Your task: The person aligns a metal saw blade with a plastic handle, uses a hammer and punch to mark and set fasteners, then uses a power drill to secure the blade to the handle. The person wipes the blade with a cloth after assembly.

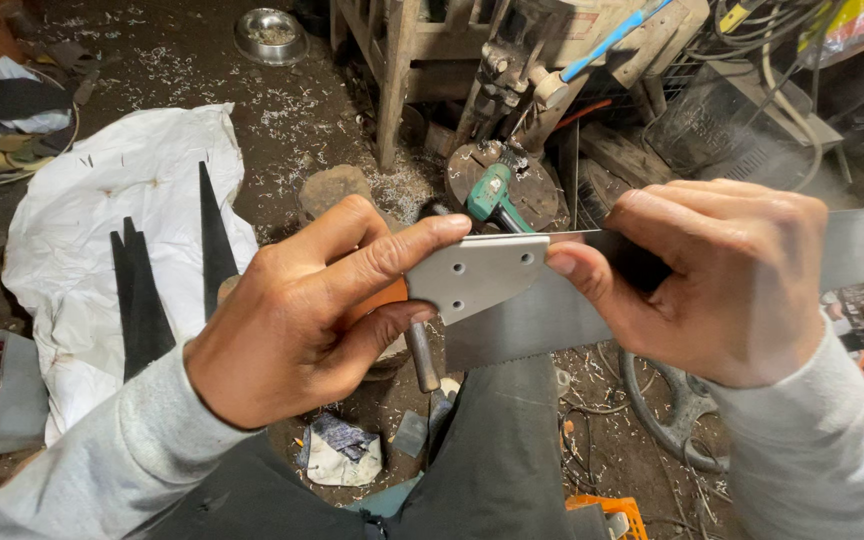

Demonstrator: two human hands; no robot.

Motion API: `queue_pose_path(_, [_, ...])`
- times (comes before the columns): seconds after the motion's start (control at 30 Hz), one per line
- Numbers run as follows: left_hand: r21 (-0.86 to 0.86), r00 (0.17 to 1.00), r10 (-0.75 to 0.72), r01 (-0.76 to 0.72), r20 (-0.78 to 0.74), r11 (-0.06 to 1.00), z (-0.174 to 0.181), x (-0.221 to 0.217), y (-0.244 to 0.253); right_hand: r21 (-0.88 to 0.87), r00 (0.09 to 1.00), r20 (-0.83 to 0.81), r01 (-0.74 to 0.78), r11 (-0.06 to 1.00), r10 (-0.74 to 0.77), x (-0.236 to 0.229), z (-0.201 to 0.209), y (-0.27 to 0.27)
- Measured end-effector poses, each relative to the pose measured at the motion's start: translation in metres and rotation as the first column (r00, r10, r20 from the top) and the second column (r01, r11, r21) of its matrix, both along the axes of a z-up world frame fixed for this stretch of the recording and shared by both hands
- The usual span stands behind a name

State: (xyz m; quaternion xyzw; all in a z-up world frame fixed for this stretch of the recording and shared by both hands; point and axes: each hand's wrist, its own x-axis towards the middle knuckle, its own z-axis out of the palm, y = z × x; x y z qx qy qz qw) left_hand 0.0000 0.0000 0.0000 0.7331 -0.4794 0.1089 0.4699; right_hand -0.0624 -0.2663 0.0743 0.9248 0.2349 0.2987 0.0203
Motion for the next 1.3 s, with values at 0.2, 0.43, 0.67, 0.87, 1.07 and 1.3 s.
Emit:
queue_pose_path(0.2, [-0.062,0.998,-0.06,0.058,-0.03,0.996,-0.061,0.022,0.006,0.057,0.993,-0.118,-0.001,0.998,0.007,0.014,-0.039,-0.009])
queue_pose_path(0.43, [0.103,0.743,0.642,-0.635,-0.191,0.766,-0.21,0.113,0.069,0.121,0.975,-0.145,0.189,0.975,-0.171,0.029,-0.078,-0.037])
queue_pose_path(0.67, [0.486,0.718,0.692,-0.633,0.077,0.603,-0.383,0.149,0.07,0.316,0.952,-0.265,0.237,0.919,-0.155,0.067,-0.111,-0.027])
queue_pose_path(0.87, [0.641,0.657,0.754,-0.576,-0.006,0.507,-0.369,0.154,0.063,0.652,0.985,-0.163,0.065,0.755,0.055,0.096,-0.076,-0.023])
queue_pose_path(1.07, [-0.02,0.752,0.27,-0.352,-0.601,0.936,-0.232,0.115,0.007,0.781,0.987,-0.038,-0.068,0.62,0.155,0.113,-0.061,-0.004])
queue_pose_path(1.3, [0.104,0.785,0.555,-0.549,-0.274,0.829,-0.172,0.052,-0.034,0.981,0.93,-0.193,0.176,0.082,0.314,0.126,-0.175,0.051])
